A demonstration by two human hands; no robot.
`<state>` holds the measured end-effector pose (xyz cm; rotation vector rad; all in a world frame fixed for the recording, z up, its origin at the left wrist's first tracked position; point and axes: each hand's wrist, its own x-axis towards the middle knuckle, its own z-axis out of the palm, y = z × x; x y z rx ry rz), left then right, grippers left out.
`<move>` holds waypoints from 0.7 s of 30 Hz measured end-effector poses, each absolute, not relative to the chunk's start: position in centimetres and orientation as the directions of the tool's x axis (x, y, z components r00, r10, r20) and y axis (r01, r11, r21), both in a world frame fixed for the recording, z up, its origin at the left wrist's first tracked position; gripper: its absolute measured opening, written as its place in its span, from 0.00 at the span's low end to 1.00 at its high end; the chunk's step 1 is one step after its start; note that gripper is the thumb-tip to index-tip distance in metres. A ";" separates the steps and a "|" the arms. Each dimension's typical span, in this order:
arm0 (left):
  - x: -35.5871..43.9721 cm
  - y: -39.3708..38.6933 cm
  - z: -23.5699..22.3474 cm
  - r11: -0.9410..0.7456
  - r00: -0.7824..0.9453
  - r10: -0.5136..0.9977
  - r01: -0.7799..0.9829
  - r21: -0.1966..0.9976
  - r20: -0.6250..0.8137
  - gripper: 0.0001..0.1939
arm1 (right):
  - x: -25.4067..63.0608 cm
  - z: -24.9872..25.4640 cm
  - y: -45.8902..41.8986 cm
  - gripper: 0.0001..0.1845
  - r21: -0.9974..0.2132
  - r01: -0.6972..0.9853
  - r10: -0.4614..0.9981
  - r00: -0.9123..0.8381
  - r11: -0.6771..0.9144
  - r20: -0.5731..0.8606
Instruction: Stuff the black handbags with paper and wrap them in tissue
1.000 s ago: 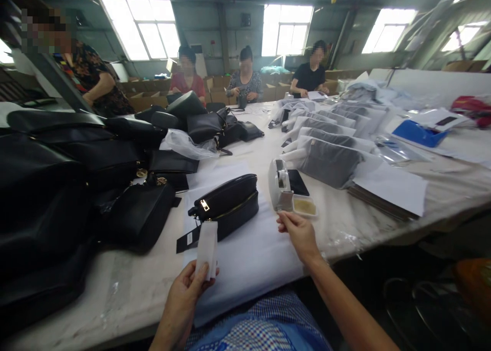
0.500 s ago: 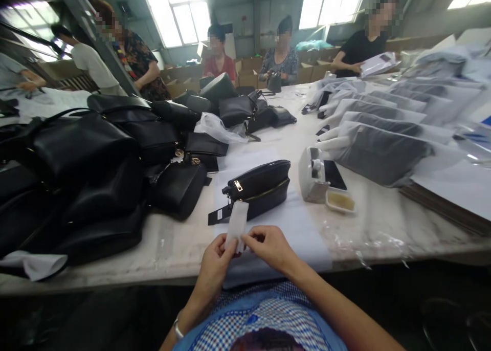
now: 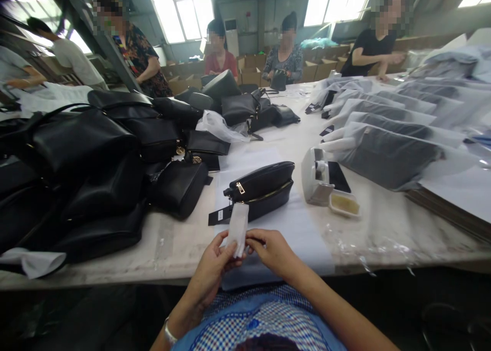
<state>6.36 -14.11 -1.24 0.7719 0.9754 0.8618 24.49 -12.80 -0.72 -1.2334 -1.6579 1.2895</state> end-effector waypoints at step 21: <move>7.9 -14.8 -2.7 0.387 0.174 0.922 -0.341 0.857 -0.347 0.49 | 19.8 -2.5 -11.9 0.17 -0.955 -0.069 0.954 -0.100 -0.290 -0.282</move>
